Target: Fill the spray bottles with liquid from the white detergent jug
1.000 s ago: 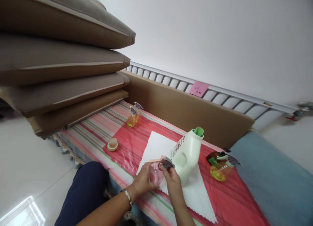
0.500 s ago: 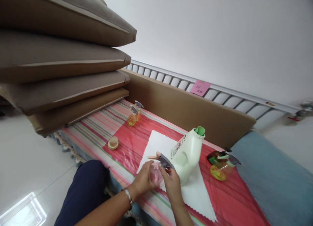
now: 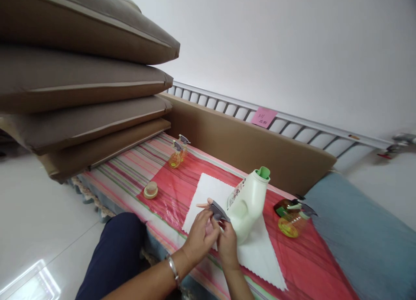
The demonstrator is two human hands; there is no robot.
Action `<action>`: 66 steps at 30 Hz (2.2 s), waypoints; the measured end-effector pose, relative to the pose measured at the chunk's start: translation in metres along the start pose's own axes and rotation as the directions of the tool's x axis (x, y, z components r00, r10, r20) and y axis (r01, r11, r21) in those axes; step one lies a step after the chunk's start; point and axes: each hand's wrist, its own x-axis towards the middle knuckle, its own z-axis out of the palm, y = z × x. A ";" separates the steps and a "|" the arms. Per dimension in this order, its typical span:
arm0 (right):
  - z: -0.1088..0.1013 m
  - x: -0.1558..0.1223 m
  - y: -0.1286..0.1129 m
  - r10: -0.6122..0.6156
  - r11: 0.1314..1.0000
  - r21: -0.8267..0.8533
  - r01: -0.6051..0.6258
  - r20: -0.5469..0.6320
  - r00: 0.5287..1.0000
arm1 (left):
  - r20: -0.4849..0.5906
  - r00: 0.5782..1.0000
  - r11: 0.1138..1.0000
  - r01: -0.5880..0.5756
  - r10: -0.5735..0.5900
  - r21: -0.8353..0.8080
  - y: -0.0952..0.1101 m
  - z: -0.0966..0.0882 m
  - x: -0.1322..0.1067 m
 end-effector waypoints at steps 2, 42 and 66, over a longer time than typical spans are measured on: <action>0.003 0.000 -0.002 -0.018 1.000 -0.005 0.018 0.004 1.000 | -0.049 0.996 0.997 0.071 -0.073 -0.042 0.005 0.007 0.009; -0.057 0.014 -0.033 -0.318 0.875 -0.336 0.350 0.148 0.936 | 0.016 0.999 0.999 0.033 -0.033 -0.009 -0.017 0.003 0.024; 0.004 -0.004 -0.022 0.025 0.953 0.300 -0.040 0.054 0.998 | 0.209 0.977 0.997 -0.027 0.041 -0.070 -0.038 -0.014 0.018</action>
